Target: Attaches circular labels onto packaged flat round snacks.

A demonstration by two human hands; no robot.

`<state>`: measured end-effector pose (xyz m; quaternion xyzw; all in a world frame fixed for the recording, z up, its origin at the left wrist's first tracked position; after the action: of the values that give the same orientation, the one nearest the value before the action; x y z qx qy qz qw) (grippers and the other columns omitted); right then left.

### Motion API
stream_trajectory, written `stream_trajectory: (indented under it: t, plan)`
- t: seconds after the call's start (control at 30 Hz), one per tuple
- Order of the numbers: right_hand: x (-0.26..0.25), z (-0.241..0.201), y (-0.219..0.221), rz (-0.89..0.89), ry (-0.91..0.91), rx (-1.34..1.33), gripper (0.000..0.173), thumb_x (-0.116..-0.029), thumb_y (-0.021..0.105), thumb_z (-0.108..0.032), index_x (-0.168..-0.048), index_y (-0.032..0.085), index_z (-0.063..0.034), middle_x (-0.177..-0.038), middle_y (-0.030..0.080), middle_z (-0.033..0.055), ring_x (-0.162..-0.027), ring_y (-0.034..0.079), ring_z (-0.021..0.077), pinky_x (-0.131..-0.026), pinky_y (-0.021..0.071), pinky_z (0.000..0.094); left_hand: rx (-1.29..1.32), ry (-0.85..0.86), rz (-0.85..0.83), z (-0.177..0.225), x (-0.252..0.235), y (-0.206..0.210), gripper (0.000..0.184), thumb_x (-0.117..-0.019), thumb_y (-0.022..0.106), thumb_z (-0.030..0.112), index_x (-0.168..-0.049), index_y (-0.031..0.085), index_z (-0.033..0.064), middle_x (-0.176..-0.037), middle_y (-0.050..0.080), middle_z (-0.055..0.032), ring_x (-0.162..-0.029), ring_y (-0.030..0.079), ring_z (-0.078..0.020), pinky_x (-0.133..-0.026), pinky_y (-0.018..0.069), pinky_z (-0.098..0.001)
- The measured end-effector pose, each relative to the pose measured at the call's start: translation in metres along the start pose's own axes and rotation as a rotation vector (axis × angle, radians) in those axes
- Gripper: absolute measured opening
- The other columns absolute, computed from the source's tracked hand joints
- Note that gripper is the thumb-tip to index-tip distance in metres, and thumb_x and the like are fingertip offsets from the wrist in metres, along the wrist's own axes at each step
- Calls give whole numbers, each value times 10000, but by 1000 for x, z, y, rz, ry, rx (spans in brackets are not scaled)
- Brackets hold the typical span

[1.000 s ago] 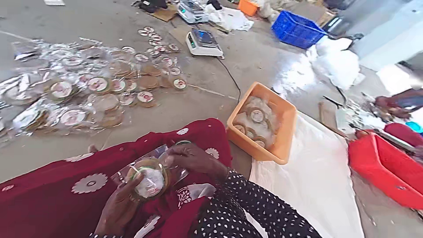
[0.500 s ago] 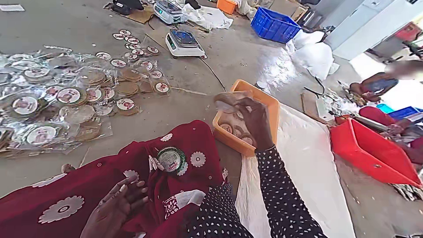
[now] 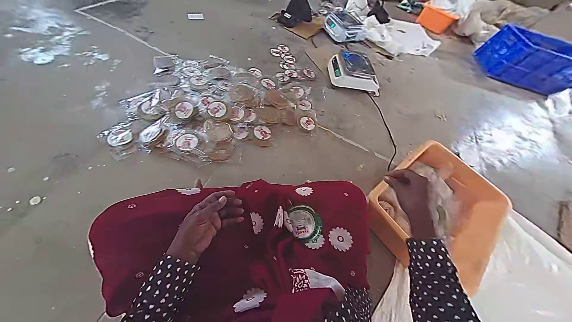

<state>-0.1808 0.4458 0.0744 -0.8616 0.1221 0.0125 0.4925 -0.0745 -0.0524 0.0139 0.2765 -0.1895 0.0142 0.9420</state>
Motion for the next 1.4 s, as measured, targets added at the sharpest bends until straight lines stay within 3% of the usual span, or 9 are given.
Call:
stream_trajectory:
  t: [0.17, 0.33, 0.43, 0.6, 0.8, 0.93, 1.03, 1.13, 1.4]
  plan:
    - [-42, -129, 141, -395, -270, -216, 195, -972, 698, -162, -1090, 736, -11, -993, 735, 162, -899, 707, 291, -860, 563, 542, 106, -43, 106, -9, -23, -17, 294, -1097, 366, 113, -1252, 567, -36, -1042, 715, -189, -906, 736, -317, -822, 623, -485]
    - [-33, -223, 291, -915, 95, -382, 374, -1027, 636, -186, -1345, 589, 5, -1194, 693, 180, -989, 697, 244, -861, 563, 418, 117, -67, 71, -13, -33, -14, 287, -1095, 391, 115, -1288, 530, -43, -1034, 703, -184, -884, 733, -299, -791, 628, -457]
    - [-27, -255, 349, -873, 272, -389, 422, -1027, 635, -235, -1346, 554, 28, -1211, 673, 205, -992, 691, 268, -851, 560, 426, 132, -79, 44, -14, -40, -13, 280, -1088, 411, 106, -1300, 516, -42, -1028, 701, -186, -858, 732, -294, -775, 629, -452]
    - [-31, -277, 401, -615, 418, -283, 369, -964, 695, -324, -1098, 651, 17, -907, 683, 126, -709, 649, 179, -645, 531, 349, 165, -129, 71, -14, -53, -12, 273, -1077, 448, 89, -1325, 485, -17, -1001, 700, -177, -791, 731, -277, -706, 632, -414]
    - [-29, -297, 415, -561, 483, -388, 262, -929, 751, -235, -913, 603, -18, -678, 531, 31, -502, 458, 93, -472, 404, 261, 192, -142, 66, -15, -61, -9, 289, -1063, 473, 57, -1344, 455, -8, -980, 677, -158, -743, 720, -242, -653, 626, -370]
    - [-31, -285, 408, -568, 414, -323, 203, -914, 751, -217, -932, 659, -37, -696, 548, 24, -516, 454, 93, -487, 402, 270, 174, -138, 68, -13, -60, -10, 287, -1063, 472, 58, -1340, 448, -12, -989, 678, -161, -748, 722, -240, -661, 628, -365]
    - [-42, -258, 391, -600, 296, -181, 227, -944, 730, -252, -1005, 720, -34, -818, 648, 71, -650, 543, 150, -601, 449, 353, 148, -140, 76, -13, -60, -9, 304, -1069, 471, 72, -1358, 443, -16, -999, 681, -159, -757, 722, -241, -667, 626, -366]
    - [-55, -242, 355, -626, 125, -80, 264, -943, 739, -249, -1062, 741, -13, -1033, 740, 161, -943, 699, 280, -853, 532, 496, 130, -128, 87, -15, -60, -9, 298, -1072, 470, 81, -1352, 458, -20, -997, 688, -164, -763, 726, -252, -676, 630, -384]
    - [-15, -281, 187, -639, -272, -252, 121, -983, 685, -119, -1043, 717, -19, -903, 745, 72, -735, 704, 139, -699, 595, 347, 82, -112, 101, -17, -55, -10, 287, -1080, 436, 88, -1335, 461, -41, -997, 702, -180, -801, 738, -280, -713, 637, -417]
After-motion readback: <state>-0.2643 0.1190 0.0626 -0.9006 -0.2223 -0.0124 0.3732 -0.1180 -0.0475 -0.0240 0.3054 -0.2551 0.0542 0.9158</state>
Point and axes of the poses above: each hand's wrist, its own x-axis away from the middle knuckle, its own y-axis out of the palm, z = x × y, the point moved 4 cm from there along -x, towards the middle knuckle
